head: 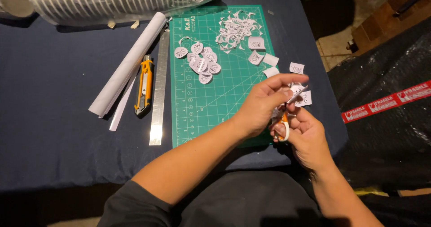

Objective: Cutting small circular paper labels from a sheet using scissors

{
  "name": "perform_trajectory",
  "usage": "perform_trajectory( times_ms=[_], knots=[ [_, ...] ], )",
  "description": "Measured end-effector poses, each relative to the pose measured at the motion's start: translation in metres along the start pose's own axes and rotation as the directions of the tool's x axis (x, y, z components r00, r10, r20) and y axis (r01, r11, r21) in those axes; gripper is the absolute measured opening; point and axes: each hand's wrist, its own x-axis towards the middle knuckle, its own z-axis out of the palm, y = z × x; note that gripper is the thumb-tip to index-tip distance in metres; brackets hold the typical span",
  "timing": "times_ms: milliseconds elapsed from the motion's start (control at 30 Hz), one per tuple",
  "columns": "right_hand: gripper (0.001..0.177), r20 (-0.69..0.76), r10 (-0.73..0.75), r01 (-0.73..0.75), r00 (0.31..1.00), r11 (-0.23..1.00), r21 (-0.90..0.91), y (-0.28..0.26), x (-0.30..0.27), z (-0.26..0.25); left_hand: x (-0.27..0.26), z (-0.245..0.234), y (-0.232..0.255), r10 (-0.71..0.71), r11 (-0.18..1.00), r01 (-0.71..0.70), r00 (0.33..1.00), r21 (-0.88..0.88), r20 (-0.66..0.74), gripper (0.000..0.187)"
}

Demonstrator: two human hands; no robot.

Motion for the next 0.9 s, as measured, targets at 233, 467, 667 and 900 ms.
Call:
perform_trajectory(
  times_ms=[233,467,667,900],
  knots=[
    [0.040,-0.134,-0.138,0.149,0.981,0.986,0.078,0.022,0.005,-0.011,0.017,-0.029,-0.030,0.185,0.904,-0.121,0.976,0.411,-0.119,0.042],
    [0.047,-0.359,-0.286,0.325,0.889,0.944,0.052,-0.006,0.012,0.008,0.014,-0.025,-0.046,0.166,0.881,-0.055,0.966,0.469,-0.198,0.021],
    [0.048,-0.369,-0.342,0.320,0.864,0.940,-0.123,-0.009,0.022,-0.015,0.015,-0.031,-0.051,0.073,0.924,-0.003,0.983,0.382,-0.170,0.027],
    [0.051,-0.321,-0.311,0.292,0.895,0.950,-0.107,-0.016,0.021,-0.028,0.014,-0.036,-0.069,-0.071,0.916,0.097,0.994,0.390,-0.081,0.028]
  ],
)
